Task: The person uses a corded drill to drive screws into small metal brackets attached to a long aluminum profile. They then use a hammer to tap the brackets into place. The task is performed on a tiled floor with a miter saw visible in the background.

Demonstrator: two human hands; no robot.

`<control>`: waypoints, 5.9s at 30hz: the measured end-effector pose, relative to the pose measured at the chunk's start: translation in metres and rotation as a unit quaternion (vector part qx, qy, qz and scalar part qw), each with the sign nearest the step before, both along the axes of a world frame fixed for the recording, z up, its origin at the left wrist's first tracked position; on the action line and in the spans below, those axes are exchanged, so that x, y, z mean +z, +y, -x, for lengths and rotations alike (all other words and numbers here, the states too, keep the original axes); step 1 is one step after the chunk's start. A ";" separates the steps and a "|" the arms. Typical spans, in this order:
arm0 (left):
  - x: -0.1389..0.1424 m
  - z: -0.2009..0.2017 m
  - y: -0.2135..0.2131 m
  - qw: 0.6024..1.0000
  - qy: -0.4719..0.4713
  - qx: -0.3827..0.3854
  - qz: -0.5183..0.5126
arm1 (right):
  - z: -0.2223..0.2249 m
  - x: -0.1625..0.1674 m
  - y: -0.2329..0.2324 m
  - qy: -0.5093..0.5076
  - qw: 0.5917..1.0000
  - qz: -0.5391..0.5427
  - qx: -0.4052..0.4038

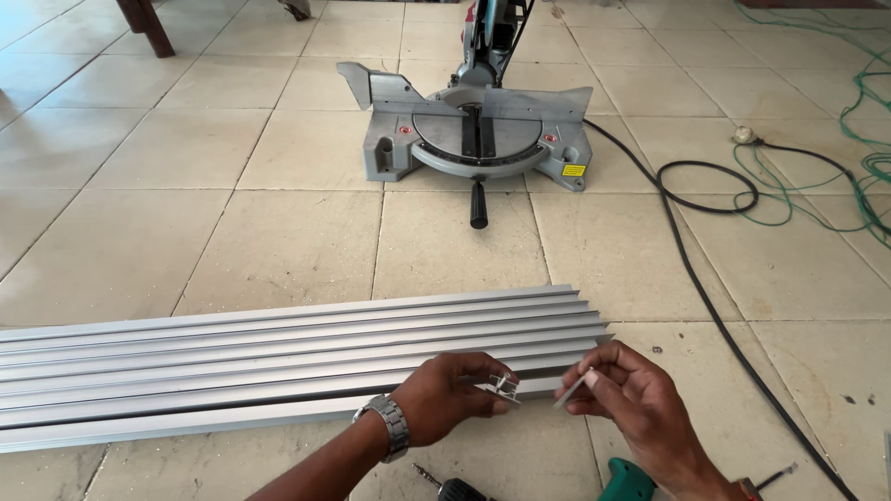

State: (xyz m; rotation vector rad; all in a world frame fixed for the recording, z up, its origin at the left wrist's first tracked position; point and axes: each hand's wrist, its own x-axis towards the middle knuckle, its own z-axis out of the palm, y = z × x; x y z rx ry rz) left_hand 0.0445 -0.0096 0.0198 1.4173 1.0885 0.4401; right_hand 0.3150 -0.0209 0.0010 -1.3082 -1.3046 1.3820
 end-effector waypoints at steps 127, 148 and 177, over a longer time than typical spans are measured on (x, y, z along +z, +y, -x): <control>-0.016 0.005 0.007 0.996 -0.036 0.033 0.071 | 0.004 0.051 -0.007 -0.422 0.861 0.077 0.274; -0.005 0.030 0.015 0.990 0.051 0.122 -0.041 | 0.012 -0.033 -0.055 -0.505 0.689 -0.134 0.502; 0.000 0.033 0.011 0.901 0.334 -0.109 -0.254 | -0.129 -0.051 -0.011 -0.102 0.994 0.000 -0.038</control>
